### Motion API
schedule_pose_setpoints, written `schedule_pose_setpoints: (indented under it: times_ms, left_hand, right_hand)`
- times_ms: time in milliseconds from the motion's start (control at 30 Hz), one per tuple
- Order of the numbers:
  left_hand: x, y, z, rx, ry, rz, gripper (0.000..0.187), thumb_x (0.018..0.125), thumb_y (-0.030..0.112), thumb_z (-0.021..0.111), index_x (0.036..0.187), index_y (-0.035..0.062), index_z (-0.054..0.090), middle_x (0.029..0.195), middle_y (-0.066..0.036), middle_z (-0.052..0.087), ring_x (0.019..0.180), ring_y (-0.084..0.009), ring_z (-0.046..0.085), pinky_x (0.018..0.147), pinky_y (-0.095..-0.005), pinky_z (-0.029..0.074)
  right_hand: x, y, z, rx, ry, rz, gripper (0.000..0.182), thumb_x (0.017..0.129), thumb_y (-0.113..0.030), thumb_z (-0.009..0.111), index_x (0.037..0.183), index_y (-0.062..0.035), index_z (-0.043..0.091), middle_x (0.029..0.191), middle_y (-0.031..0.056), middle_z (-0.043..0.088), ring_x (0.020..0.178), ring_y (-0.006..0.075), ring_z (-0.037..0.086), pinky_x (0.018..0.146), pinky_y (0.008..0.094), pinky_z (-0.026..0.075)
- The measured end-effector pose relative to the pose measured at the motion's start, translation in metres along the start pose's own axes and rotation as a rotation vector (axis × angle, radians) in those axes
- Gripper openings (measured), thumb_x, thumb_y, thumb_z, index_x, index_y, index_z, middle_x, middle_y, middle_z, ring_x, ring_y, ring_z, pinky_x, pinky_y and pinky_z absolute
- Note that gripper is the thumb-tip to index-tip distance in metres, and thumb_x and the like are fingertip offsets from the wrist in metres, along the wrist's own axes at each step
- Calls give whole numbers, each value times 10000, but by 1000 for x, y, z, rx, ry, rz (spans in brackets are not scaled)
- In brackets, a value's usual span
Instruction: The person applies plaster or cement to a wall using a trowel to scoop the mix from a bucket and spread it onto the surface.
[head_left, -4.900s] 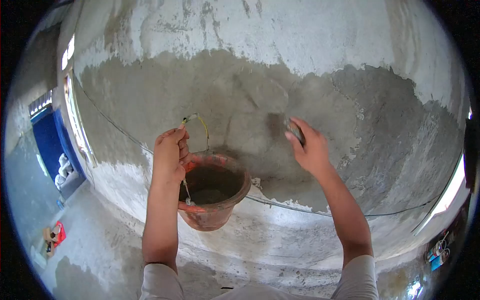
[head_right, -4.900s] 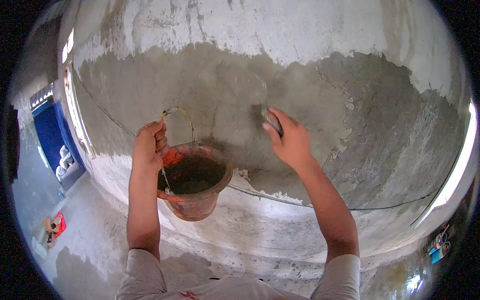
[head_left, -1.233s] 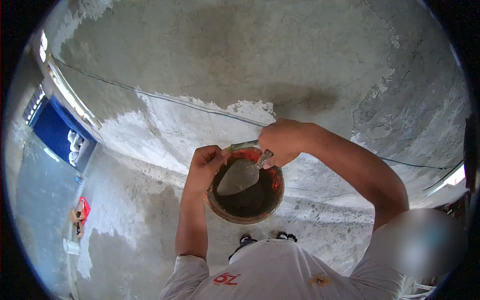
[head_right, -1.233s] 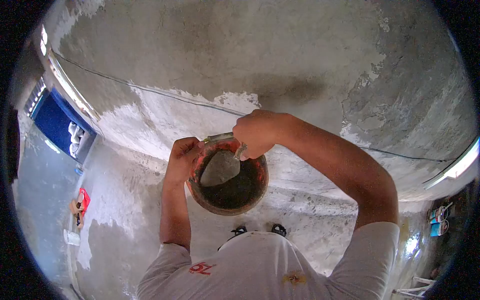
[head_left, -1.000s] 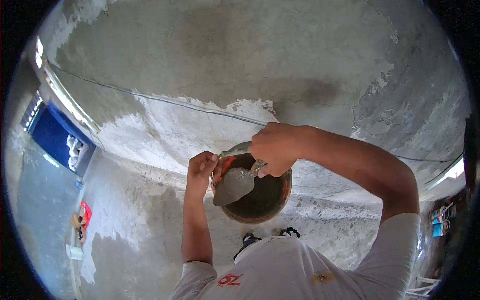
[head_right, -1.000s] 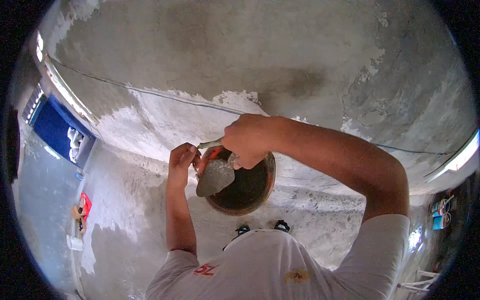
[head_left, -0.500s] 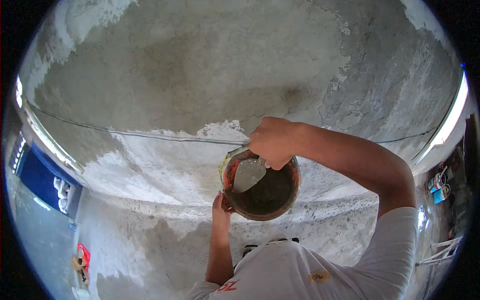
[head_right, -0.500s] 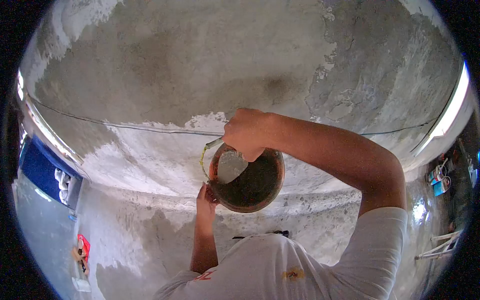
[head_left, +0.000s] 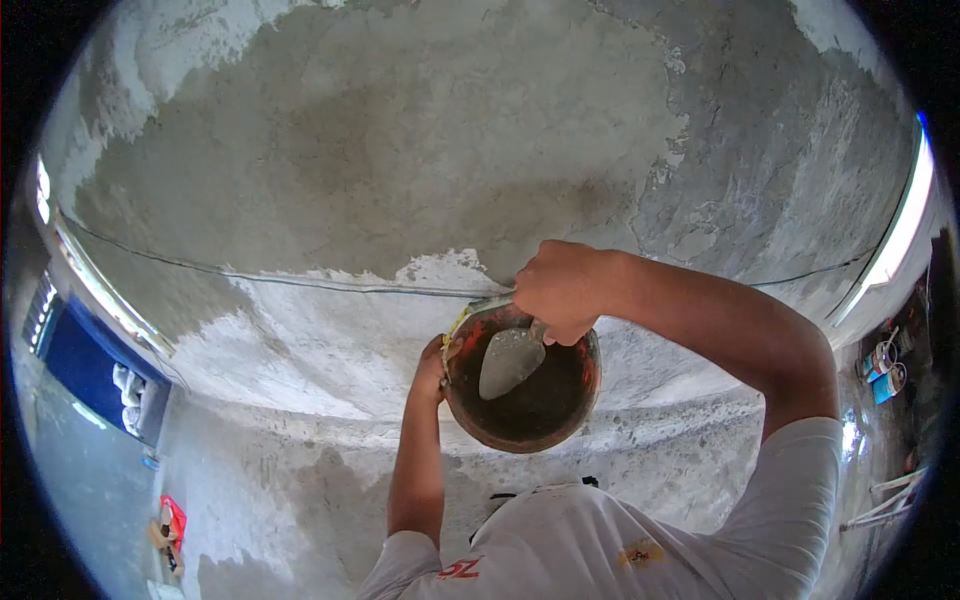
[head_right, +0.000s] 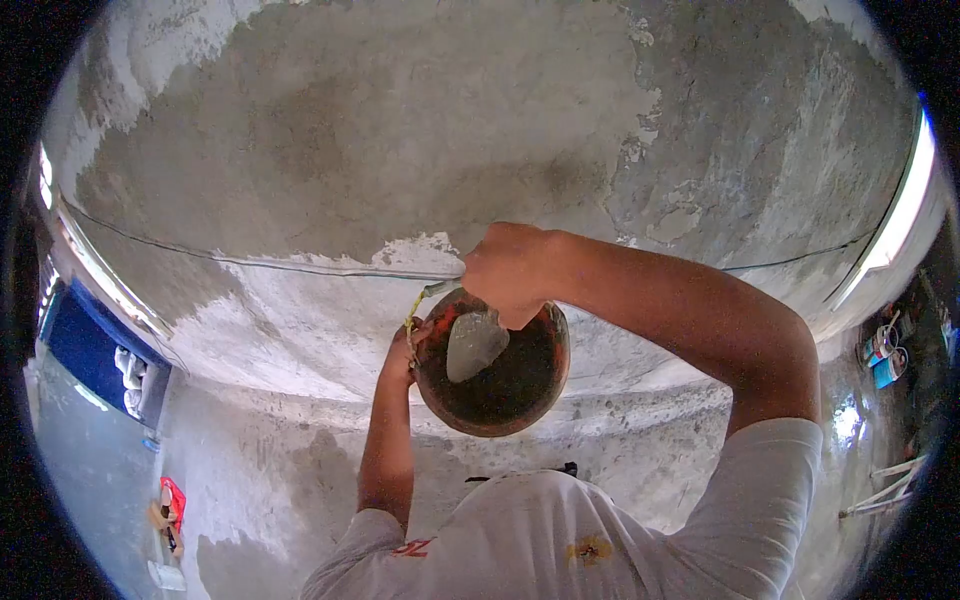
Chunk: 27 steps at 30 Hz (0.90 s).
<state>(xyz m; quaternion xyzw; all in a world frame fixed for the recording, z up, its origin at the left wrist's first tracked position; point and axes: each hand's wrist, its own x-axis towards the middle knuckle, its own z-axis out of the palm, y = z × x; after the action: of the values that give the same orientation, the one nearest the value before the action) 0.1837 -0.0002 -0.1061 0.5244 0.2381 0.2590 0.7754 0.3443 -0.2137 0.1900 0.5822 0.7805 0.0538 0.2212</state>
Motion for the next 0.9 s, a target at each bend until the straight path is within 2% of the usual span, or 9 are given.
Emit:
schedule_pose_setpoints:
  times_ms: [133,367,433,467,533,667,733,867,900]
  left_hand:
    - [5,24,-9,25,-37,-112,266,964,268,658,1071,27,624,960,-105,705,797,-195,681,714,-339,576]
    - [37,54,8,290,-233,-1,215,956,233,666,1035,60,567,916,-54,625,809,-150,611,699,-298,520]
    - [44,51,10,316,-304,-77,187,958,204,671,1021,54,578,904,-45,625,804,-150,611,720,-309,522]
    - [47,46,13,338,-369,-175,161,960,175,676,1007,49,589,893,-36,624,799,-149,612,740,-320,525]
    - [40,49,30,367,-444,-125,109,959,125,682,988,37,625,861,-20,624,777,-148,607,763,-334,528]
    - [12,68,37,348,-324,-183,154,920,86,716,1055,22,679,991,-59,719,870,-158,669,802,-332,542]
    - [6,72,31,407,-225,-187,376,873,5,668,1249,-2,670,1124,-93,729,965,-189,688,876,-346,549]
    - [-31,105,39,405,-105,-124,241,833,-32,669,1073,-8,666,970,-73,709,869,-202,681,820,-344,554]
    - [-44,114,55,397,-2,-82,152,800,-27,674,945,9,647,828,-85,676,695,-192,654,639,-349,543]
  right_hand:
    - [-7,-4,-8,46,-21,-27,342,780,-349,791,897,-29,763,833,163,731,881,350,734,765,460,573]
    - [-10,-27,-23,30,38,-103,337,782,-354,795,843,-25,756,828,156,731,870,340,733,758,447,570]
    - [-6,-25,-18,52,64,-123,305,675,-284,803,836,-28,764,854,172,742,865,351,737,776,466,584]
    - [-6,-19,-18,36,65,-108,305,675,-284,803,836,-28,764,854,172,742,865,351,737,776,466,584]
    - [-9,-14,-13,66,55,-56,281,661,-257,791,833,-36,767,853,168,743,851,350,737,774,459,586]
    - [-19,4,-10,49,58,-18,270,651,-234,781,837,-39,770,855,164,745,842,348,738,777,454,588]
    - [-18,12,-5,57,107,14,273,646,-223,778,850,-41,775,855,163,746,842,343,740,774,449,592]
    - [5,20,-1,60,153,62,296,636,-282,825,832,-65,780,804,152,735,826,350,736,732,459,586]
    - [13,20,-4,79,155,104,299,621,-273,825,835,-69,782,818,153,738,830,349,737,738,457,589]
